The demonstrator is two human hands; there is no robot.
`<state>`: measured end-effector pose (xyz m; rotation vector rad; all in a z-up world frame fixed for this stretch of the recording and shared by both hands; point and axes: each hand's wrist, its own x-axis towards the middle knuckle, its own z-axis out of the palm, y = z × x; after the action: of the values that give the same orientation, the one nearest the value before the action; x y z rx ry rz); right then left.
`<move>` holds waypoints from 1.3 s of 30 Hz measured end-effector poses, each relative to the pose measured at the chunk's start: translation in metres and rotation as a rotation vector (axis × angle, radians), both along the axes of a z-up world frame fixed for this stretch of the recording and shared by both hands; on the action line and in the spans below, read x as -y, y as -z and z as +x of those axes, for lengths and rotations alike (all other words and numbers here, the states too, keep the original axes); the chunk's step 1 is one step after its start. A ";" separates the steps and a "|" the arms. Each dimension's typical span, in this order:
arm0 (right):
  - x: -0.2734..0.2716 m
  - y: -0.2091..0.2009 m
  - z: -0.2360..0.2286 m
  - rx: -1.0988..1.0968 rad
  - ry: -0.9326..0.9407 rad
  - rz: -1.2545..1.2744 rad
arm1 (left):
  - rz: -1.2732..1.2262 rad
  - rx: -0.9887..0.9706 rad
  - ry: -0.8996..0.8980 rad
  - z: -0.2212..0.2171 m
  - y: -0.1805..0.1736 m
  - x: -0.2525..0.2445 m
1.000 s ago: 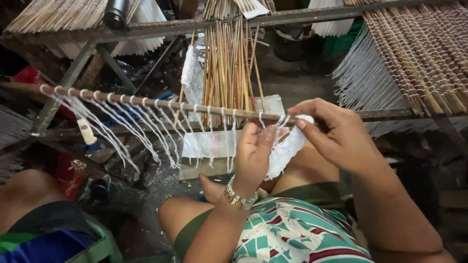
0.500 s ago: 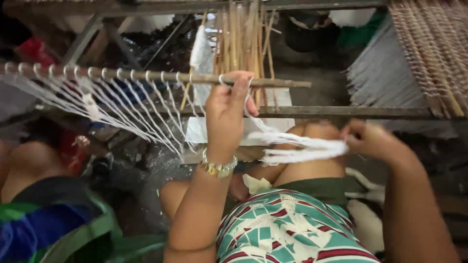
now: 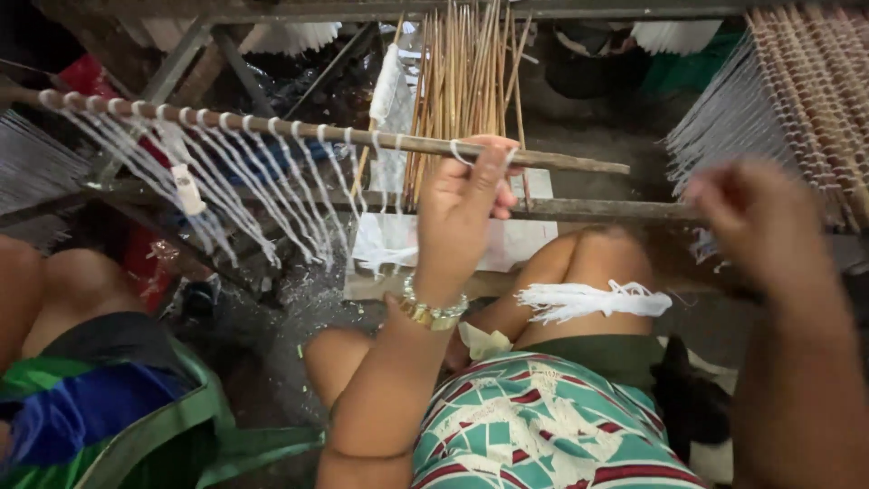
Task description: Wrapping white thread around wooden sticks and arranging them on a frame for processing.
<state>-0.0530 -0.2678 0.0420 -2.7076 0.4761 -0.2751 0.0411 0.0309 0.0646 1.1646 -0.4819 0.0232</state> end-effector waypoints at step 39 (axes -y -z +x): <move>-0.111 -0.085 -0.013 0.426 -0.417 0.267 | 0.206 -0.129 -0.068 -0.013 0.043 0.019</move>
<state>-0.0660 -0.1573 0.1265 -2.3228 -0.1629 -0.6015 0.0285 0.0115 0.0216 1.3750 -0.3352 -0.0435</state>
